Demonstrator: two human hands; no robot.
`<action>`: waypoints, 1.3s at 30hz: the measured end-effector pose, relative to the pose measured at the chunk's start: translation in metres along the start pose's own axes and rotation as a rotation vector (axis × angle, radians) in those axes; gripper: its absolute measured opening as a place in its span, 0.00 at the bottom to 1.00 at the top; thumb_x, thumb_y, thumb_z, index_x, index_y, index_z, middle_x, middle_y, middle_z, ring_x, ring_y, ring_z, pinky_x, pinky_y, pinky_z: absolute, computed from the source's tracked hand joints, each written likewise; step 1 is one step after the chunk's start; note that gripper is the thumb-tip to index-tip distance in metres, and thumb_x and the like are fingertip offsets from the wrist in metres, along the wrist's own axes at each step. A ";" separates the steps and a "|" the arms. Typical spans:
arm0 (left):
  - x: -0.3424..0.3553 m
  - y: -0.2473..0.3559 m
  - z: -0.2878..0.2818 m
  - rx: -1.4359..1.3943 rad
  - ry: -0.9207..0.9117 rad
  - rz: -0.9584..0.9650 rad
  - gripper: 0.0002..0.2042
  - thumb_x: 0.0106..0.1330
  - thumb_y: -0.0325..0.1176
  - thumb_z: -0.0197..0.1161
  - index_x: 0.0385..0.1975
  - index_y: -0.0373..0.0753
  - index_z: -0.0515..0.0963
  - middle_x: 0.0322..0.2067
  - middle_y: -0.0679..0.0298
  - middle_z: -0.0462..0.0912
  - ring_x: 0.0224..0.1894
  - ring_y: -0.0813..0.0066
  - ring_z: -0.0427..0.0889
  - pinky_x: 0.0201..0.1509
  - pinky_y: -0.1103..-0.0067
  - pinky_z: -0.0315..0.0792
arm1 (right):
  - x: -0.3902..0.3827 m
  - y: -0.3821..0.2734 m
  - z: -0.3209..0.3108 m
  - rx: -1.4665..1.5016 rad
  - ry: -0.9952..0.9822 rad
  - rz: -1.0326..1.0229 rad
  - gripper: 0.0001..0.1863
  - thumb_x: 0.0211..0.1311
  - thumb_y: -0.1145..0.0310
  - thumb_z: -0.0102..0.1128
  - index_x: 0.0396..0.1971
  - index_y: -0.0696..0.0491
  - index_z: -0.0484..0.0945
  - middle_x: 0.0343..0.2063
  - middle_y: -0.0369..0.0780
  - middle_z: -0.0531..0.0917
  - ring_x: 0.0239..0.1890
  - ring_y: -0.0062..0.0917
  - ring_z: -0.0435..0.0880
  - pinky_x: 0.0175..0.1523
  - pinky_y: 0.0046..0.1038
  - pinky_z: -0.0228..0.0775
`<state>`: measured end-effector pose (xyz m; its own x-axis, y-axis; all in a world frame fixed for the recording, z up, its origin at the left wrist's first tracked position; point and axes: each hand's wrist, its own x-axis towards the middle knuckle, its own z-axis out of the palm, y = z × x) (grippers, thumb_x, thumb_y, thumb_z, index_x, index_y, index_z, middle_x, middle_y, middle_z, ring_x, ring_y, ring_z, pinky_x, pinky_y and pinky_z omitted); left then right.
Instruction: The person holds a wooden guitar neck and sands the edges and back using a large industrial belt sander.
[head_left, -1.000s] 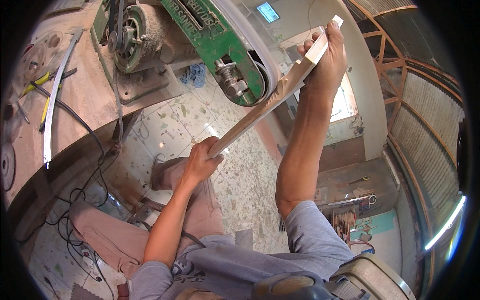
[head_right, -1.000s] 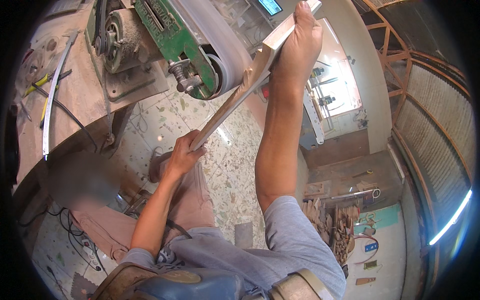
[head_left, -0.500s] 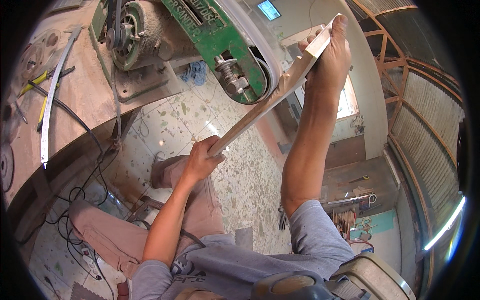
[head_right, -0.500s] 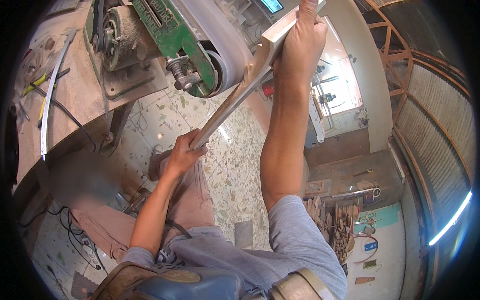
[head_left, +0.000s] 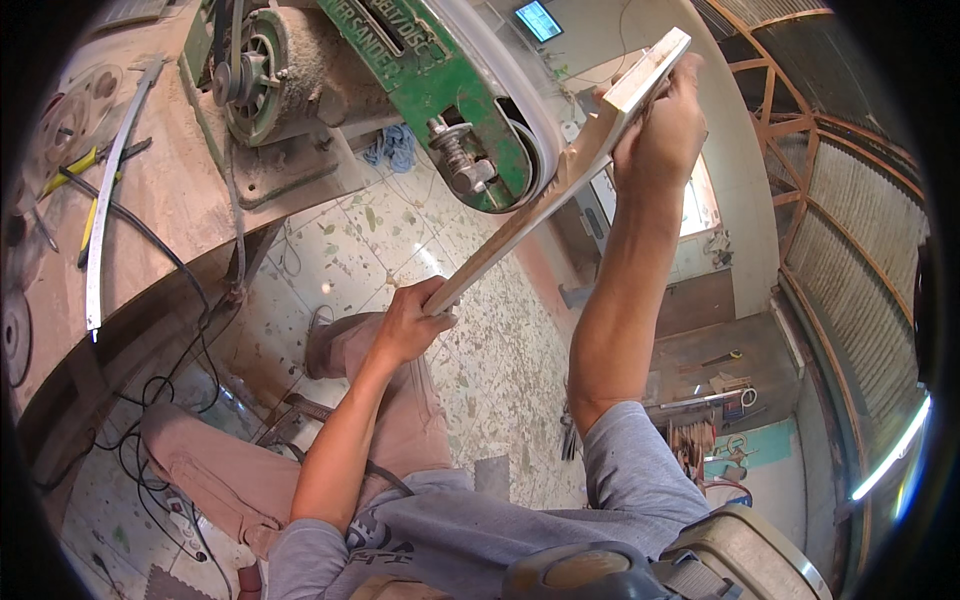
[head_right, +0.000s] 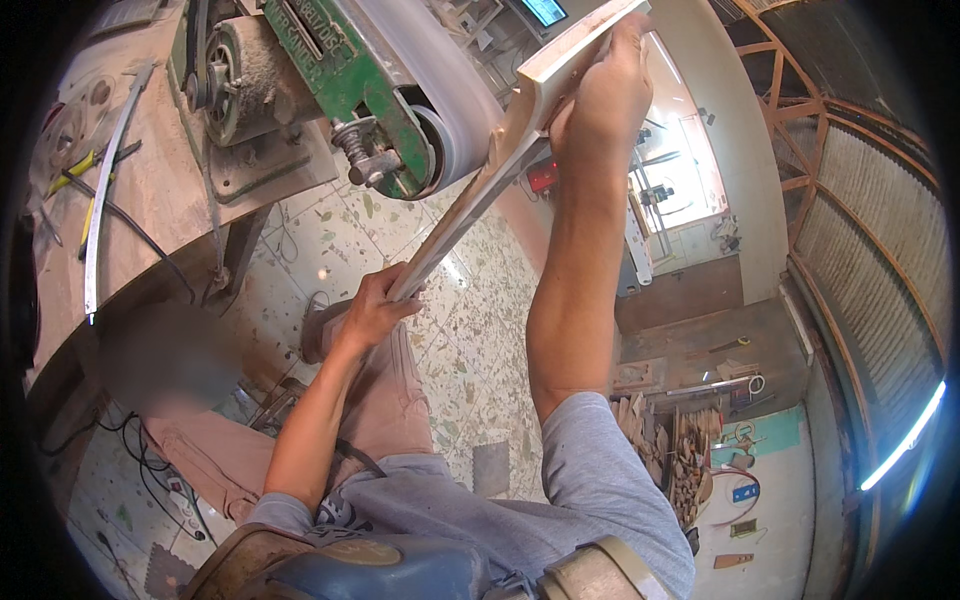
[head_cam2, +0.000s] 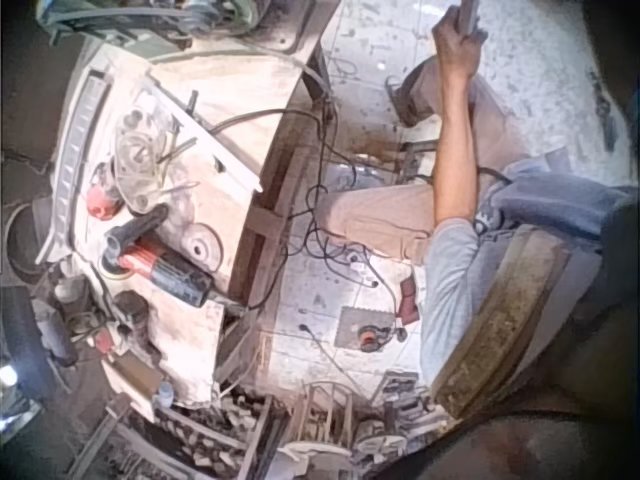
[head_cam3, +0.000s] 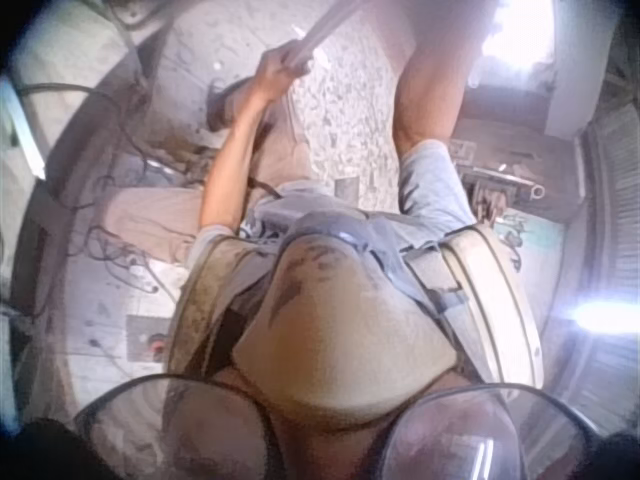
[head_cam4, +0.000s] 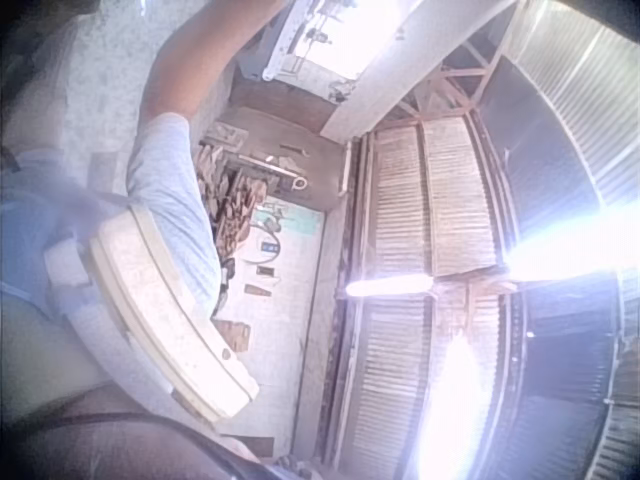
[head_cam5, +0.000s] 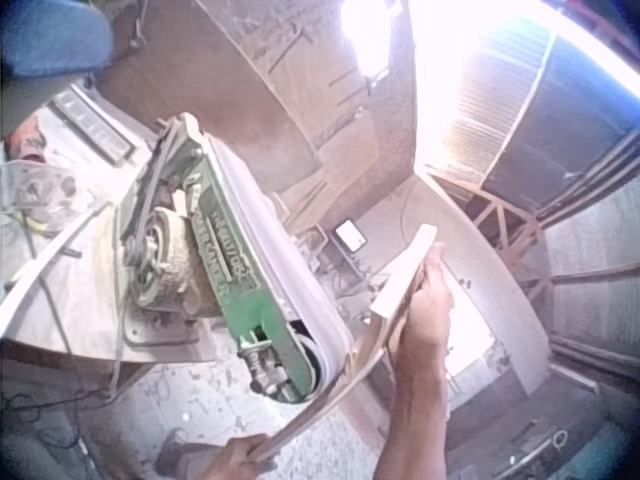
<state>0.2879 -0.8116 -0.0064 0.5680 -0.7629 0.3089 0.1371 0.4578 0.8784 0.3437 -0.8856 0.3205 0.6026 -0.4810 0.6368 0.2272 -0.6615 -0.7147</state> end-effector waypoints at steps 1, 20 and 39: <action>-0.001 0.001 0.000 -0.009 -0.009 -0.015 0.14 0.48 0.31 0.67 0.35 0.32 0.78 0.25 0.54 0.80 0.29 0.64 0.79 0.37 0.72 0.71 | 0.004 0.003 -0.005 0.062 -0.041 -0.004 0.23 0.76 0.53 0.45 0.44 0.62 0.70 0.30 0.43 0.77 0.31 0.27 0.81 0.38 0.33 0.78; -0.003 -0.009 0.002 -0.438 -0.295 -0.230 0.19 0.49 0.27 0.68 0.43 0.31 0.81 0.35 0.65 0.83 0.38 0.77 0.79 0.45 0.79 0.73 | -0.008 -0.003 -0.004 -0.265 0.130 -0.169 0.38 0.64 0.50 0.64 0.52 0.68 0.57 0.42 0.51 0.76 0.44 0.28 0.80 0.48 0.26 0.77; -0.006 0.012 0.003 -0.675 -0.371 -0.441 0.26 0.41 0.22 0.66 0.47 0.27 0.78 0.35 0.59 0.84 0.36 0.74 0.81 0.43 0.80 0.75 | -0.017 0.003 0.000 -0.448 0.233 -0.374 0.34 0.63 0.54 0.67 0.48 0.65 0.57 0.43 0.50 0.72 0.46 0.29 0.78 0.51 0.25 0.73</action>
<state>0.2833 -0.8025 0.0037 0.0668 -0.9787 0.1941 0.7971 0.1693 0.5796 0.3346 -0.8795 0.3073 0.3502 -0.2503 0.9026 0.0172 -0.9618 -0.2733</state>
